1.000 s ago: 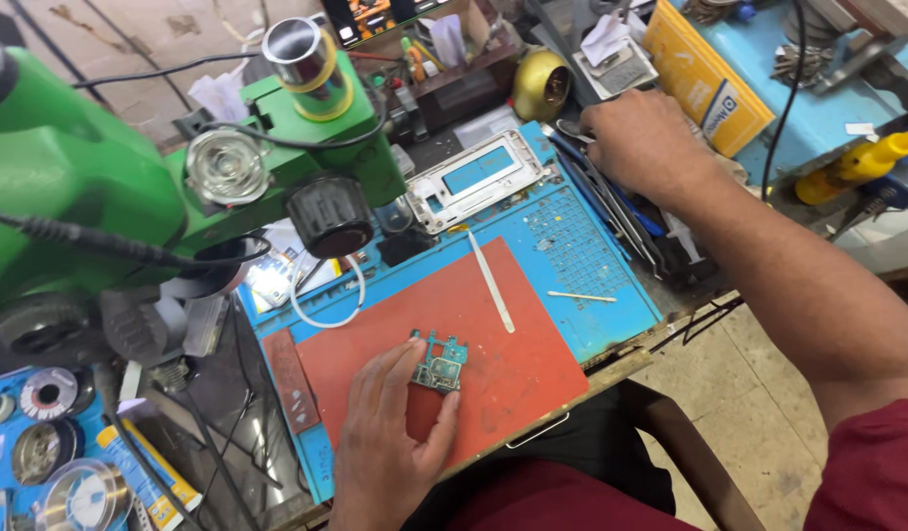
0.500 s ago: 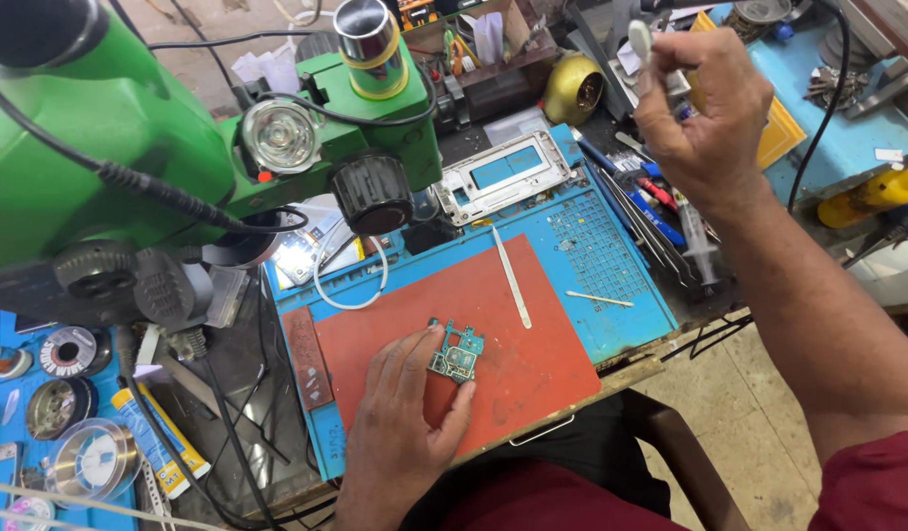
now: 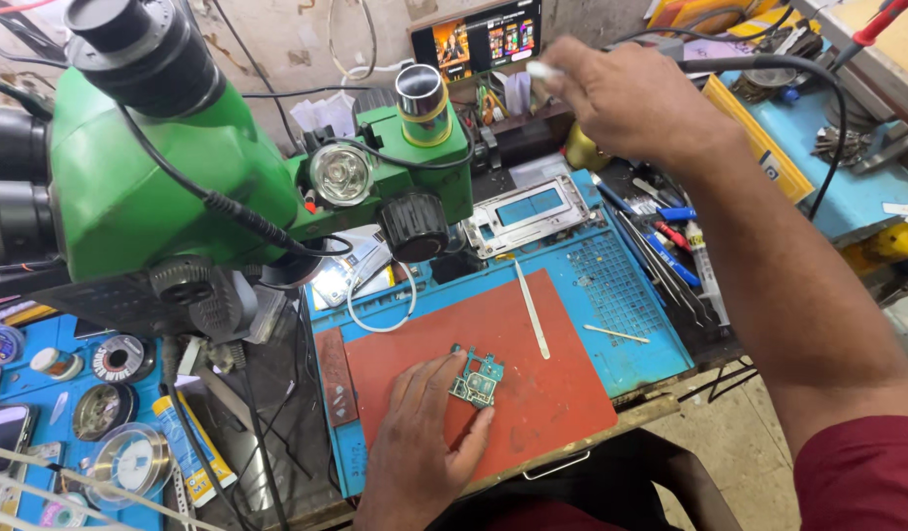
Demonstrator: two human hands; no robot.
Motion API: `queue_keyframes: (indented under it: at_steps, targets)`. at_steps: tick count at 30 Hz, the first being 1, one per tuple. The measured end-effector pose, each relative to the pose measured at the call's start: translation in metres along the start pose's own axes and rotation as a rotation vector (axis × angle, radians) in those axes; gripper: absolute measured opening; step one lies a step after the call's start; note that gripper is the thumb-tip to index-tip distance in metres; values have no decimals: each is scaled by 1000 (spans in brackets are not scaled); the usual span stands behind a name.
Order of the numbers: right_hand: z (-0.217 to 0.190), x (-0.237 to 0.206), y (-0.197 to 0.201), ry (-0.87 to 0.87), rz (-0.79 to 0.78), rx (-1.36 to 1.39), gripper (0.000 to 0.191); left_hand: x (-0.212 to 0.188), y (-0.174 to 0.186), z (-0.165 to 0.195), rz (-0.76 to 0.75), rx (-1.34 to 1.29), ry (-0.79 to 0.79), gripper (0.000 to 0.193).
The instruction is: The person uses a small metal tool to scrape and clean the surface of a green circuit board. They repeatedly scrape different areas, occasionally repositioning the board and using a cotton swab to wipe away debris.
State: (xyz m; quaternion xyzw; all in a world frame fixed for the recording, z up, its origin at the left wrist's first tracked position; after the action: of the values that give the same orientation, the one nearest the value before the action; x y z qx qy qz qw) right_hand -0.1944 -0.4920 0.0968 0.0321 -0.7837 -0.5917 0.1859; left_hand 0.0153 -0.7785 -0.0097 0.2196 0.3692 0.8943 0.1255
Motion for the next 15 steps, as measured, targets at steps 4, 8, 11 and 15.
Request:
queue_keyframes:
  at_steps: [4, 8, 11, 15]
  targets:
    - [-26, -30, -6, 372, 53, -22, 21, 11, 7, -10, 28, -26, -56, 71]
    - [-55, -102, -53, 0, -461, -150, 29, 4, 9, -30, -47, -92, 13, 75]
    - [-89, -142, -78, 177, -437, 304, 50, 7, 7, -49, -52, -125, 13, 77]
    - [-125, -155, -114, 208, -210, 309, 40, 12, 5, -68, -31, -108, 16, 76]
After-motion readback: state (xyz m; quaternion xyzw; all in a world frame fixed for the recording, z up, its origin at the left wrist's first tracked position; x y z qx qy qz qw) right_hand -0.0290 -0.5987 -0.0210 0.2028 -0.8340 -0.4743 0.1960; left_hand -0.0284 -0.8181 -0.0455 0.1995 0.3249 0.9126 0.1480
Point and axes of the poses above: each hand's wrist, its own x-axis towards the middle knuckle, its own y-axis out of the back of the hand, z = x × y, the point moved 2 cm from there along x, towards the middle knuckle, and after that the axes turned 3 degrees about -z, right-handed, at the moved point
